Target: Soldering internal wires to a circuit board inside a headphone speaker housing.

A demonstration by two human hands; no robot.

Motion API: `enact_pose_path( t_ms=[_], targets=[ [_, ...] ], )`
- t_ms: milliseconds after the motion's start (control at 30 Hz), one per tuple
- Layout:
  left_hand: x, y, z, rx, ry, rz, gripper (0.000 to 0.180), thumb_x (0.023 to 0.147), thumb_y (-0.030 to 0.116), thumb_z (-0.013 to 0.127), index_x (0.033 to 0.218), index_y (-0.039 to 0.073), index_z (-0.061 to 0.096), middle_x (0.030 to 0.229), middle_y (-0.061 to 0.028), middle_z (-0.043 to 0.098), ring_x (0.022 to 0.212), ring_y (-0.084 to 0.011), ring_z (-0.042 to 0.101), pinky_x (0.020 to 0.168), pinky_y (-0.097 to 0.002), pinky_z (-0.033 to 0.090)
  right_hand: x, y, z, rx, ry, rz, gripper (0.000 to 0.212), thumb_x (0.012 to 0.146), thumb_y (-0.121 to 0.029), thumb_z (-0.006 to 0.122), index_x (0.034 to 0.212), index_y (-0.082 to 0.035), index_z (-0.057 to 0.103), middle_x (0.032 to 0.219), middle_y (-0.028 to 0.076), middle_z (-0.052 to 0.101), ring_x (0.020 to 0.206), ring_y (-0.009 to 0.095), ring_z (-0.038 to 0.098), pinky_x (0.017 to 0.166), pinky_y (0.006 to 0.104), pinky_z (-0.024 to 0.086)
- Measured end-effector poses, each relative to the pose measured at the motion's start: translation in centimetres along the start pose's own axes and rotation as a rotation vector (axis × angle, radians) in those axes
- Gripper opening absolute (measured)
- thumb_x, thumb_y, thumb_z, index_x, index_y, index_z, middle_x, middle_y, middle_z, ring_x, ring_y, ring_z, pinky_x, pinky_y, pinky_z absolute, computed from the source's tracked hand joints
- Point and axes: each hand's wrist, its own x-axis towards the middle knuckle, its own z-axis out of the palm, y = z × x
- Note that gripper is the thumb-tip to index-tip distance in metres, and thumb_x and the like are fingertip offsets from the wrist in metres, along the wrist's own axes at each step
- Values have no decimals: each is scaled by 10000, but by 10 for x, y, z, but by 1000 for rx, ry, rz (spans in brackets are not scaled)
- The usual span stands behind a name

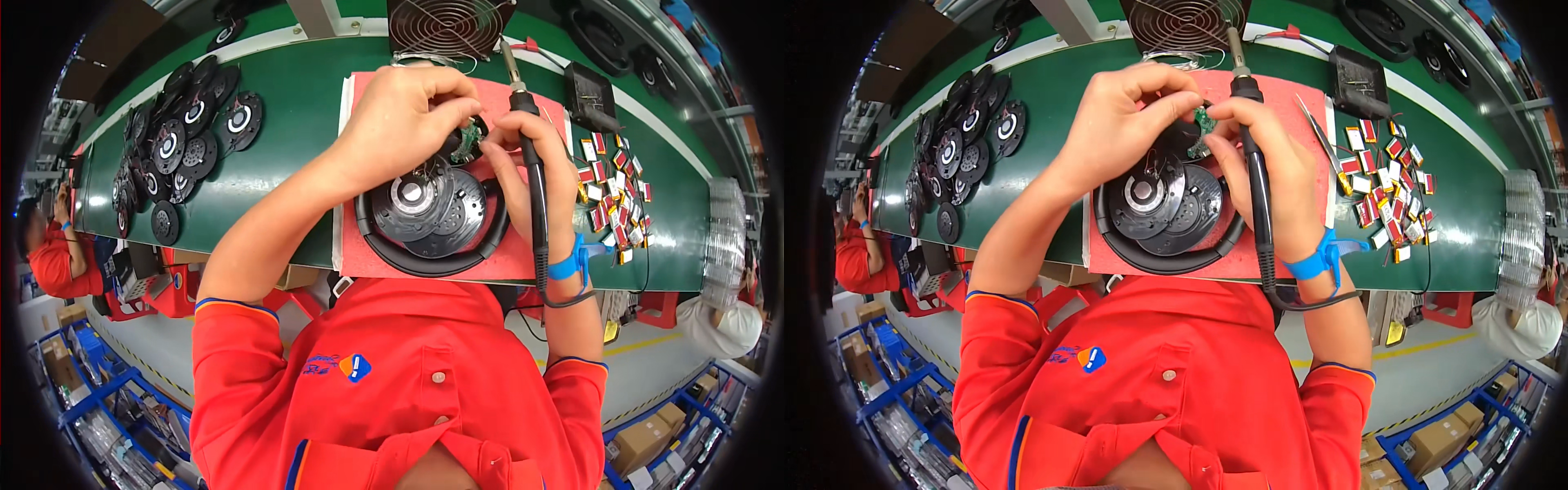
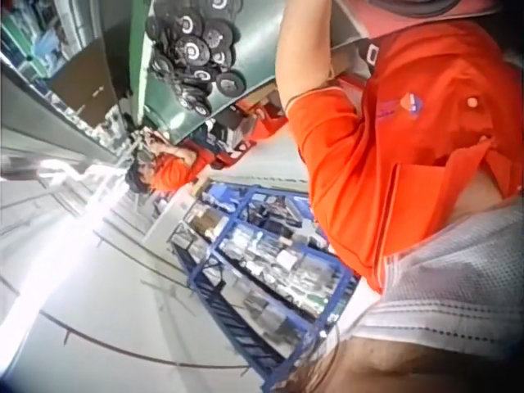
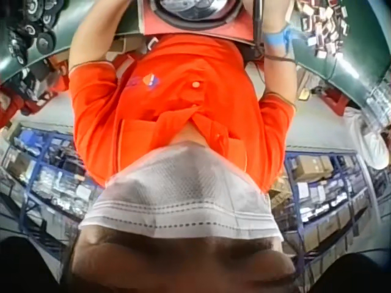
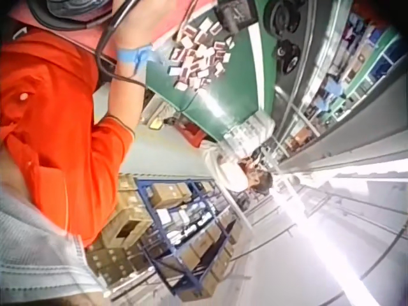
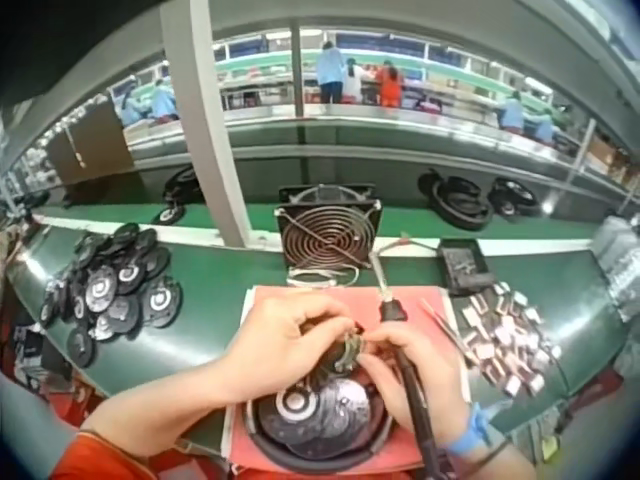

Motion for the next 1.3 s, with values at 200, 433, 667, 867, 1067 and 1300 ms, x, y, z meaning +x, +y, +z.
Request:
enact_pose_path(
  t_ms=[200, 433, 667, 867, 1067, 1300],
  targets=[
    [-1, -28, -1, 264, -74, 138, 104, 724, 116, 663, 762, 27, 701, 974, -70, 648, 1008, -256, 517, 894, -348, 404, -11, 6, -17, -41, 93, -17, 185, 879, 22, 557, 1056, 10, 502, 841, 116, 642, 748, 152, 632, 707, 262, 522],
    [-2, -36, -2, 215, -128, 54, 104, 697, 114, 663, 748, 40, 716, 1018, -74, 651, 1026, -277, 515, 923, -349, 409, -6, -4, -32, 34, 151, -110, 273, 861, -156, 646, 1061, 23, 595, 781, 76, 654, 672, 117, 568, 660, 240, 464],
    [-6, -34, 1, 281, -77, 75, 103, 694, 106, 649, 738, 37, 713, 1010, -70, 652, 1033, -281, 511, 914, -353, 418, 0, -2, -27, -19, 214, -342, 369, 868, -324, 626, 927, 41, 627, 760, 92, 641, 578, 161, 487, 535, 270, 385],
    [-5, -34, 1, 298, -106, 63, 112, 689, 102, 643, 744, 33, 711, 1010, -83, 650, 1033, -295, 511, 912, -358, 420, -7, 2, -24, 22, 215, -280, 313, 903, -230, 542, 737, 19, 632, 601, 78, 585, 493, 149, 454, 494, 277, 338],
    [-5, -34, -4, 130, -151, -58, 111, 690, 112, 649, 742, 36, 712, 1013, -97, 648, 1029, -299, 515, 914, -366, 417, -8, 3, -25, 41, 217, -238, 316, 894, -219, 550, 703, 20, 629, 589, 79, 588, 488, 155, 469, 476, 276, 351],
    [-6, -32, -3, 278, -111, 76, 92, 743, 98, 676, 782, 14, 675, 1033, -74, 635, 1004, -219, 542, 913, -318, 384, -7, 12, -22, 60, 242, -301, 343, 902, -289, 559, 784, 23, 638, 619, 78, 599, 485, 141, 477, 466, 256, 356]
  ],
)
